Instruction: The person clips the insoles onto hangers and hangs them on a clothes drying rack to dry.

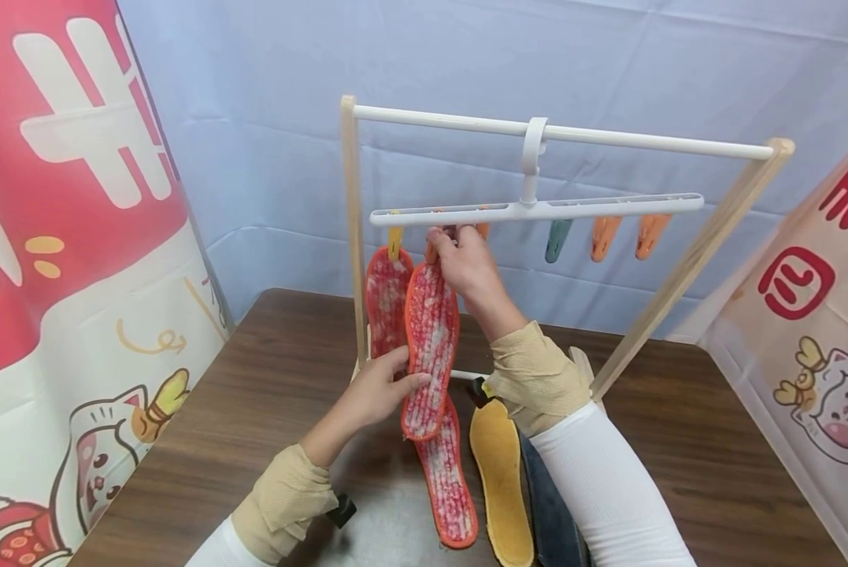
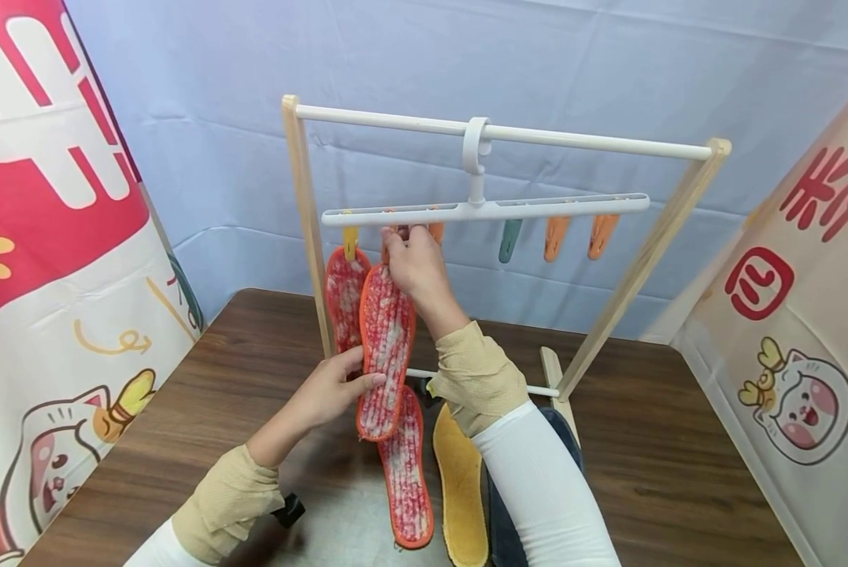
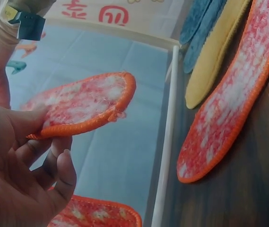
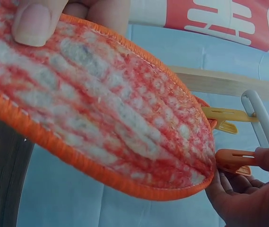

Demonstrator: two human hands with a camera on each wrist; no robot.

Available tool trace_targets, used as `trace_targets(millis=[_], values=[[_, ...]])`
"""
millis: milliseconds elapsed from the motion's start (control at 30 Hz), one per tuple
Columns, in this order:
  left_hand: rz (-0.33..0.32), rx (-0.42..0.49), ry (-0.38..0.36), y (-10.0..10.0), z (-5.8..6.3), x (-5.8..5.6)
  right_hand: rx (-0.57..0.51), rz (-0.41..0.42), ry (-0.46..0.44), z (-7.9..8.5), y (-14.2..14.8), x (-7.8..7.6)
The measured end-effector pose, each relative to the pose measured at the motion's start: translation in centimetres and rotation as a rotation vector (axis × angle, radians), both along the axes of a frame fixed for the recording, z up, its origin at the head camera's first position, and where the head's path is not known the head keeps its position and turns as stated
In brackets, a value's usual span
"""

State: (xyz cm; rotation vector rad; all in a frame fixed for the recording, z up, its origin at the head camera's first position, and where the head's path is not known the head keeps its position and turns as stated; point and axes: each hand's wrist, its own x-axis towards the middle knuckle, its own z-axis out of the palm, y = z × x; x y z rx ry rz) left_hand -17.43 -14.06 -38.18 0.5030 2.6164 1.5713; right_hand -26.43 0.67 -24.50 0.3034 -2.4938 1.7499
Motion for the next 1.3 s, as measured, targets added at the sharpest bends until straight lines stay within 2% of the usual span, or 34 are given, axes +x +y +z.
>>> trace_targets(millis=[333, 700, 1300], values=[[0.012, 0.006, 0.000, -0.2, -0.2, -0.1, 0.007, -0.005, -0.007, -0.2, -0.1, 0.0], [0.013, 0.021, 0.001, -0.6, -0.4, -0.4, -0.029, 0.029, 0.017, -0.7, 0.0, -0.4], [0.027, -0.004, 0.004, -0.2, 0.2, -1.1, -0.041, 0.049, 0.028, -0.6, 0.2, -0.3]])
